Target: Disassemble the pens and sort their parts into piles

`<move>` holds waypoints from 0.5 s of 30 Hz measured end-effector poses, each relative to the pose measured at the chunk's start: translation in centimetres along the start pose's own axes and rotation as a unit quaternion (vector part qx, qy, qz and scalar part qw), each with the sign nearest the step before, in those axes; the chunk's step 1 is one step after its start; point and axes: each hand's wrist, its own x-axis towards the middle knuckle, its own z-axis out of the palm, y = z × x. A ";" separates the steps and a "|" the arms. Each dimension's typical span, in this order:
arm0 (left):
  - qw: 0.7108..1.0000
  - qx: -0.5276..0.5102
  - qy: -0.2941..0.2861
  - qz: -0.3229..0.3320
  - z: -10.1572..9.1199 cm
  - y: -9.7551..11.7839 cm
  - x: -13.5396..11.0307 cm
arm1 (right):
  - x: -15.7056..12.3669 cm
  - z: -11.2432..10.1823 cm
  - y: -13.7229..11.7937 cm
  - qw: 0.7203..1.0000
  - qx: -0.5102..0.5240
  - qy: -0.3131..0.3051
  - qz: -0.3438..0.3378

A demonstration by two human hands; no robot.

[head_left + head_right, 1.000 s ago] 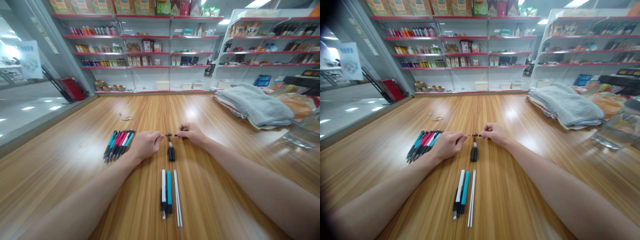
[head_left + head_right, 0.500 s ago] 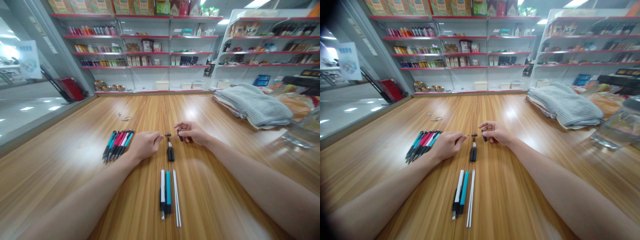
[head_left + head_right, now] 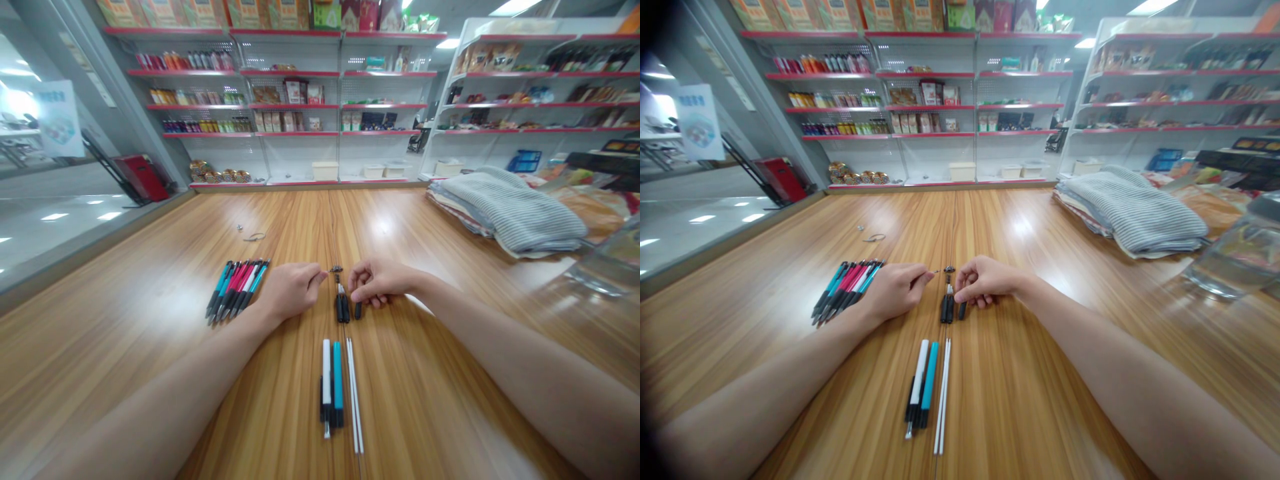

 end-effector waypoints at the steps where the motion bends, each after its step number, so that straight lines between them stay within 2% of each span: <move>1: 1.000 -0.001 0.001 0.001 0.0 0.0 0.0 | 0.0 0.0 0.1 1.000 0.006 0.000 -0.007; 6: 1.000 -0.002 0.000 0.004 -0.1 0.0 0.1 | -0.1 -0.2 0.3 0.999 0.027 -0.024 -0.010; 11: 1.000 -0.006 0.000 0.008 -0.1 0.0 0.1 | -0.1 -0.1 0.2 1.000 0.026 -0.005 -0.014; 15: 1.000 -0.015 0.002 0.009 -0.1 0.0 0.0 | -0.3 -0.5 0.2 1.000 0.013 -0.009 0.008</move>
